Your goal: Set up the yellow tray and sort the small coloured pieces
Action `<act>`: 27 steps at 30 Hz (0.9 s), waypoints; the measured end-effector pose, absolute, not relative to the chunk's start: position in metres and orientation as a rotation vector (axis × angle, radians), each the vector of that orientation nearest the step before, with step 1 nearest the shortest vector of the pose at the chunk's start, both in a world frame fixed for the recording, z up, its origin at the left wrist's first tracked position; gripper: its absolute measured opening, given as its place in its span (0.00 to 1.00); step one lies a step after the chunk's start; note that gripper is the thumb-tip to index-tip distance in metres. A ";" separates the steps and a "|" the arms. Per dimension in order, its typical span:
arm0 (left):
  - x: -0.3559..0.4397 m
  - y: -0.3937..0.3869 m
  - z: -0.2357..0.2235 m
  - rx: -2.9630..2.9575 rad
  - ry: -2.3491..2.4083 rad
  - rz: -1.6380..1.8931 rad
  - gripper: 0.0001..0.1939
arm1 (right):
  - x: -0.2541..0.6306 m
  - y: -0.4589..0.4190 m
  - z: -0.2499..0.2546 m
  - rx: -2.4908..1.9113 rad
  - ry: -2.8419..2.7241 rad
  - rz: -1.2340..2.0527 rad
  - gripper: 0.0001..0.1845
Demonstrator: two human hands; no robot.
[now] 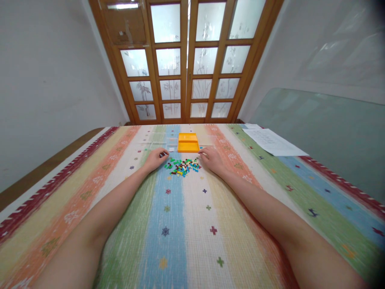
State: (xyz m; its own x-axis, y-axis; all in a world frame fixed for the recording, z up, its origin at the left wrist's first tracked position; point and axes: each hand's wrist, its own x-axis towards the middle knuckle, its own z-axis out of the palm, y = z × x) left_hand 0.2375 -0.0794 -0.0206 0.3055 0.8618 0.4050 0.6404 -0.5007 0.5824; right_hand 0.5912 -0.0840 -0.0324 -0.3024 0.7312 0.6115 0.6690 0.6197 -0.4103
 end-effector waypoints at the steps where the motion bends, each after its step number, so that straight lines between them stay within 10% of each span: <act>1: 0.235 -0.077 -0.022 2.219 1.367 1.033 0.10 | 0.591 -0.084 -0.033 -1.097 -2.038 0.098 0.10; 27: 0.159 -0.033 -0.031 1.288 1.520 1.804 0.10 | 0.594 -0.080 -0.039 -1.031 -2.065 0.096 0.10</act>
